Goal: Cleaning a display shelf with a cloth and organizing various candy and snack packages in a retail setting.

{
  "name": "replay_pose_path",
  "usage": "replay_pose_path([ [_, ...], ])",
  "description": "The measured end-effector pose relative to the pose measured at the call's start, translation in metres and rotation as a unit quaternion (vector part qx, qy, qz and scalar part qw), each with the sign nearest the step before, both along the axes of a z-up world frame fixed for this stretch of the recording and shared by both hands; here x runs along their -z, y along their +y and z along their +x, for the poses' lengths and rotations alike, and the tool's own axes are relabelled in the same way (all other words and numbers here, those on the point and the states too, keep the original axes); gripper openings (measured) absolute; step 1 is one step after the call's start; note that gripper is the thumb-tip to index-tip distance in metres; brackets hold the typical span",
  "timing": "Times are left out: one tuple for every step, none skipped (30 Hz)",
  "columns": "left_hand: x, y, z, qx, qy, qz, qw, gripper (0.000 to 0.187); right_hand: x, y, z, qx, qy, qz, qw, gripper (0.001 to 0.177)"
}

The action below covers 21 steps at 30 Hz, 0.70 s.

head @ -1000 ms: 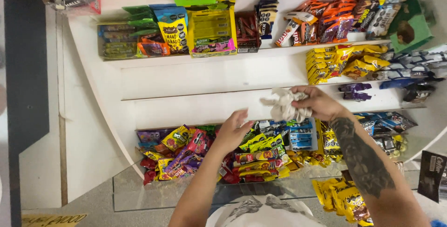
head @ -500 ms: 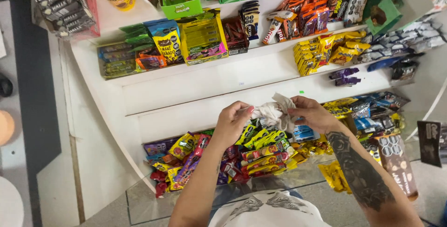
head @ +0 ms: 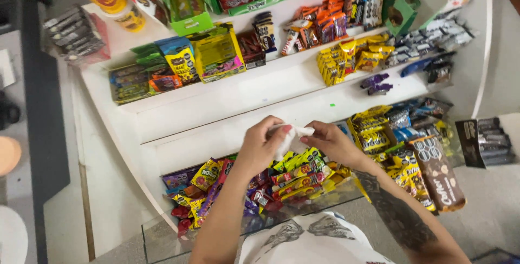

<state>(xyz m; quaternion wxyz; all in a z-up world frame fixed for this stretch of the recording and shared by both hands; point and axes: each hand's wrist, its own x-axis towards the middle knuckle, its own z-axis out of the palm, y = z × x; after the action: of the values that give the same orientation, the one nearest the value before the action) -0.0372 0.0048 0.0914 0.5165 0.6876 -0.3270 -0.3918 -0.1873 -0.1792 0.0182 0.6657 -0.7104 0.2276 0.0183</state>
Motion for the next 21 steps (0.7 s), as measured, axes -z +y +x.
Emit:
replay_pose_path([
  [-0.002,0.003,-0.001,-0.009,-0.005,-0.001,1.0,0.032,-0.001,-0.01,-0.003,-0.009,-0.005,-0.001,1.0,0.02],
  [-0.005,0.007,-0.002,-0.038,0.003,-0.004,0.999,0.03,-0.001,-0.02,-0.005,-0.007,-0.008,-0.014,1.0,0.02],
  [-0.006,0.012,-0.006,-0.069,0.013,-0.007,0.998,0.029,-0.001,-0.029,-0.008,-0.007,-0.01,-0.026,1.0,0.02],
  [-0.006,0.015,-0.009,-0.08,0.01,-0.008,0.997,0.029,-0.002,-0.035,-0.014,-0.017,-0.013,-0.026,0.999,0.02],
  [-0.006,0.017,-0.01,-0.108,-0.021,-0.014,0.994,0.029,-0.003,-0.041,-0.019,-0.006,-0.023,-0.039,0.999,0.02],
  [-0.007,0.019,-0.011,-0.136,-0.052,-0.02,0.989,0.029,-0.005,-0.047,-0.024,0.006,-0.032,-0.052,0.998,0.02],
  [-0.012,0.023,-0.016,-0.145,-0.055,-0.021,0.988,0.029,-0.004,-0.055,-0.026,-0.003,-0.036,-0.053,0.998,0.02],
  [-0.018,0.027,-0.022,-0.167,-0.07,-0.037,0.983,0.028,-0.002,-0.063,-0.027,-0.005,-0.038,-0.055,0.998,0.019],
  [-0.021,0.032,-0.03,-0.189,-0.083,-0.053,0.977,0.027,0.0,-0.071,-0.031,-0.009,-0.038,-0.057,0.998,0.019],
  [-0.02,0.033,-0.033,-0.2,-0.083,-0.052,0.975,0.027,-0.009,-0.073,-0.03,-0.019,-0.038,-0.057,0.997,0.019],
  [-0.019,0.035,-0.038,-0.215,-0.09,-0.068,0.97,0.027,-0.017,-0.072,-0.034,-0.007,-0.056,-0.035,0.998,0.017],
  [-0.017,0.038,-0.042,-0.23,-0.097,-0.084,0.965,0.026,-0.025,-0.072,-0.036,0.006,-0.074,-0.013,0.997,0.017],
  [-0.015,0.041,-0.046,-0.237,-0.097,-0.082,0.963,0.026,-0.027,-0.072,-0.038,-0.001,-0.073,-0.011,0.997,0.017],
  [-0.014,0.044,-0.05,-0.227,-0.089,-0.08,0.967,0.023,-0.03,-0.073,-0.039,0.006,-0.084,0.034,0.996,0.017],
  [-0.014,0.045,-0.048,-0.214,-0.088,-0.085,0.969,0.019,-0.034,-0.076,-0.034,0.015,-0.104,0.075,0.992,0.018],
  [-0.004,0.045,-0.043,-0.218,-0.094,-0.089,0.967,0.019,-0.035,-0.084,-0.031,0.009,-0.111,0.072,0.991,0.018],
  [0.005,0.046,-0.038,-0.263,-0.045,-0.172,0.948,0.015,-0.035,-0.09,-0.03,0.034,-0.129,0.124,0.983,0.019],
  [0.015,0.047,-0.032,-0.304,0.006,-0.253,0.918,0.013,-0.035,-0.096,-0.027,0.058,-0.146,0.177,0.972,0.02],
  [0.006,0.038,-0.04,-0.305,0.007,-0.248,0.92,0.013,-0.035,-0.096,-0.025,0.059,-0.143,0.181,0.971,0.02],
  [-0.002,0.029,-0.046,-0.325,0.067,-0.254,0.908,0.047,-0.034,-0.097,-0.023,0.054,-0.143,0.187,0.97,0.03],
  [-0.012,0.019,-0.047,-0.343,0.122,-0.262,0.894,0.089,-0.035,-0.097,-0.015,0.048,-0.148,0.191,0.969,0.04],
])
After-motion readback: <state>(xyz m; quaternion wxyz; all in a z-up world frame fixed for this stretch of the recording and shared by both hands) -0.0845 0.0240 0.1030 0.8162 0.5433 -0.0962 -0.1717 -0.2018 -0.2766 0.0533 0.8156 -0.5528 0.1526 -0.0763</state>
